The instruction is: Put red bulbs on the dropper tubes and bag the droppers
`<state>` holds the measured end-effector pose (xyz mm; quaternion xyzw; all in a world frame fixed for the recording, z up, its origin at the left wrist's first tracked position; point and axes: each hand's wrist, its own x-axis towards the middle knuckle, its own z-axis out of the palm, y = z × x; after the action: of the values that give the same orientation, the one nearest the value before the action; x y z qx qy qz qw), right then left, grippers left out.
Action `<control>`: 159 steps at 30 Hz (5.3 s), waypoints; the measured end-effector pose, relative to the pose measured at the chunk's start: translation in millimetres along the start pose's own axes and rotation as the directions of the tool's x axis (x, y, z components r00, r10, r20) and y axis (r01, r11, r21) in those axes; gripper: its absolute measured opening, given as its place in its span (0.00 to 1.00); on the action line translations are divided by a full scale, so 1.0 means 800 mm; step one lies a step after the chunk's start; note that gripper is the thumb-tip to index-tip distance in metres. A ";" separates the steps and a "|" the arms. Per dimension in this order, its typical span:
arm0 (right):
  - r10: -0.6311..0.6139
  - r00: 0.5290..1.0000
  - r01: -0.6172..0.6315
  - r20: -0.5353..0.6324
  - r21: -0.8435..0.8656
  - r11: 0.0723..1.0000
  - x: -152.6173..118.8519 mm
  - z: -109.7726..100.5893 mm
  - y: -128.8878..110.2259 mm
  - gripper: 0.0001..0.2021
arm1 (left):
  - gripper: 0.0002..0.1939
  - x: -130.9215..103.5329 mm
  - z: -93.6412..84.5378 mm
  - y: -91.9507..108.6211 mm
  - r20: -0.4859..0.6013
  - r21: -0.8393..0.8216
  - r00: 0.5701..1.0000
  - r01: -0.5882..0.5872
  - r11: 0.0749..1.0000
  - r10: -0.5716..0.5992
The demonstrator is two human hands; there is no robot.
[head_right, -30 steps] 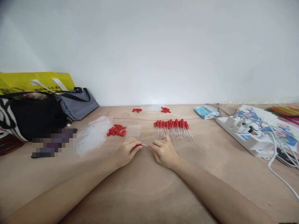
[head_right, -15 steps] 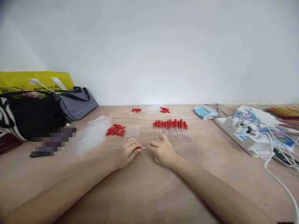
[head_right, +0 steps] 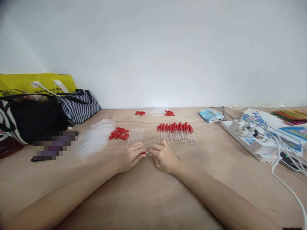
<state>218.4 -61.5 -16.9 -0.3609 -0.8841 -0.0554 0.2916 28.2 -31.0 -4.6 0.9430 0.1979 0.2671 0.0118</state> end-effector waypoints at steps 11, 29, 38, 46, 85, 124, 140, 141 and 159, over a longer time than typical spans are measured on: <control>0.316 0.948 -0.311 0.044 -0.090 0.946 0.010 -0.020 0.005 0.10 | 0.15 -0.007 -0.015 -0.016 -0.141 0.178 0.975 0.193 0.965 -0.170; 0.677 0.732 -0.623 0.078 -0.326 0.711 0.084 0.023 0.045 0.11 | 0.07 -0.032 -0.054 -0.066 -0.222 0.352 0.775 0.630 0.692 -0.592; 0.764 0.625 -0.735 0.161 -0.207 0.645 0.123 0.041 0.007 0.17 | 0.05 -0.030 -0.039 -0.077 -0.236 0.430 0.834 0.549 0.716 -0.498; 0.804 0.569 -0.775 0.176 -0.214 0.595 0.139 0.049 0.003 0.15 | 0.07 -0.023 -0.044 -0.063 -0.394 0.355 0.801 0.585 0.729 -0.451; 0.094 0.995 -0.095 -0.041 -0.013 0.995 -0.006 -0.003 0.009 0.11 | 0.07 -0.006 -0.009 -0.006 -0.024 0.049 0.941 0.338 0.940 -0.338; 0.347 0.936 -0.350 0.068 0.040 0.936 0.017 -0.023 0.016 0.09 | 0.14 -0.012 -0.020 -0.017 -0.166 0.135 0.910 0.401 0.906 -0.379; 0.758 0.652 -0.736 -0.010 -0.248 0.629 0.076 0.022 0.051 0.10 | 0.14 -0.029 -0.042 -0.048 -0.201 0.275 0.707 0.706 0.653 -0.678; 0.748 0.663 -0.727 -0.015 -0.252 0.639 0.076 0.022 0.050 0.10 | 0.14 -0.029 -0.045 -0.050 -0.223 0.289 0.697 0.715 0.637 -0.681; 0.771 0.631 -0.747 0.088 -0.200 0.634 0.137 0.059 -0.008 0.13 | 0.10 -0.028 -0.043 -0.080 -0.474 0.279 0.636 0.764 0.582 -0.609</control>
<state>129.4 14.4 5.7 -0.7234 -0.6637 0.0390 0.1862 -30.2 16.9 6.0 0.7046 0.6079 0.3387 -0.1386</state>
